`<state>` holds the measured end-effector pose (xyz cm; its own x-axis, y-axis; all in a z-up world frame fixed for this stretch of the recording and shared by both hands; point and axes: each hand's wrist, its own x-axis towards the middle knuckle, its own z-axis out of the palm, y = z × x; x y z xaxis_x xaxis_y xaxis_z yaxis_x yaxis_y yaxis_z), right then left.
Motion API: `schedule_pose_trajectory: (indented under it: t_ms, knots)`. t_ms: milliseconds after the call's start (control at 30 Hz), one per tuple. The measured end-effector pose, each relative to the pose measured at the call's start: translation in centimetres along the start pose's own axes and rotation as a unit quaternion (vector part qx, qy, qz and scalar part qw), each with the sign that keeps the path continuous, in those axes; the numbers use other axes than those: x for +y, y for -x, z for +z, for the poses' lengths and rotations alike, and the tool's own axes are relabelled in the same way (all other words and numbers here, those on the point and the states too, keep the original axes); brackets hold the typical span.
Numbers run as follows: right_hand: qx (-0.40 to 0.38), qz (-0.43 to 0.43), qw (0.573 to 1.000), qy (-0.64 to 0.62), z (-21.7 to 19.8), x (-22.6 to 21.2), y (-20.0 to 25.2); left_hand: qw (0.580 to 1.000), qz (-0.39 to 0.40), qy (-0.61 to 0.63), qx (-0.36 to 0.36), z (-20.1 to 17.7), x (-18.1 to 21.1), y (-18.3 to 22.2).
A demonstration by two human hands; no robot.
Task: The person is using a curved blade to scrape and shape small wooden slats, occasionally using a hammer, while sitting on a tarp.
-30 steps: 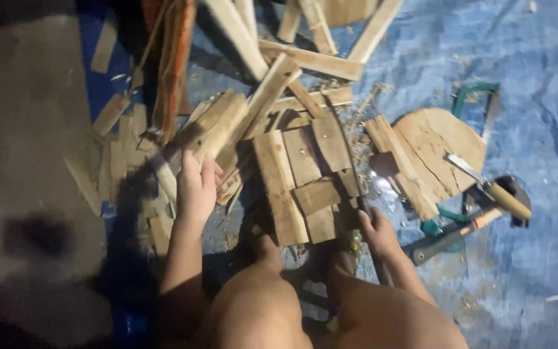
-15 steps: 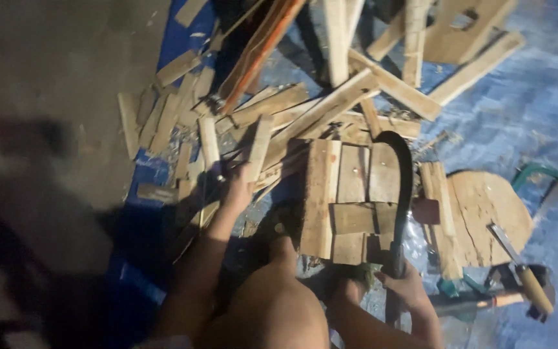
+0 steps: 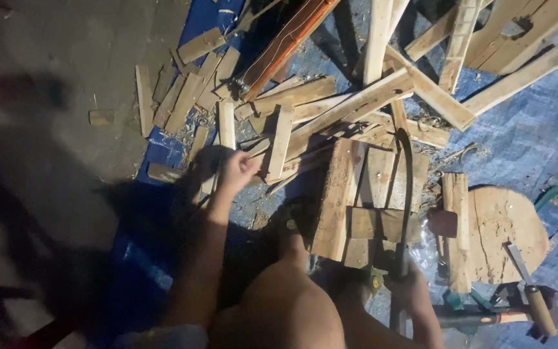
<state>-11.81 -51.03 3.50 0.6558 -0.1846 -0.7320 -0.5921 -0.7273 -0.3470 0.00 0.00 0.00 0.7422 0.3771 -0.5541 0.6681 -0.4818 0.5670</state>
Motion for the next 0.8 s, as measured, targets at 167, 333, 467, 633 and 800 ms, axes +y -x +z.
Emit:
schedule_pose_trajectory:
  t_ms: [167,333,467,633,800]
  knots:
    - [-0.007,-0.013,0.999,-0.037,-1.1,-2.5,1.5,0.983,0.077,0.022,0.163,-0.4,-5.3,-5.6]
    - [-0.026,-0.024,0.991,-0.131,-1.9,-3.4,2.5,0.96,0.197,-0.006,0.198,2.3,-5.0,-10.9]
    - [-0.044,0.02,0.991,-0.125,-1.9,-2.2,2.5,0.974,0.129,-0.007,0.187,4.7,-2.5,-15.2]
    - [-0.047,0.014,0.989,-0.142,-1.8,-1.8,2.1,0.983,0.052,0.041,0.17,5.4,1.5,-18.5]
    - [-0.03,0.029,0.992,-0.122,-1.7,-1.6,1.7,0.981,-0.004,0.145,0.13,6.9,1.1,-20.8]
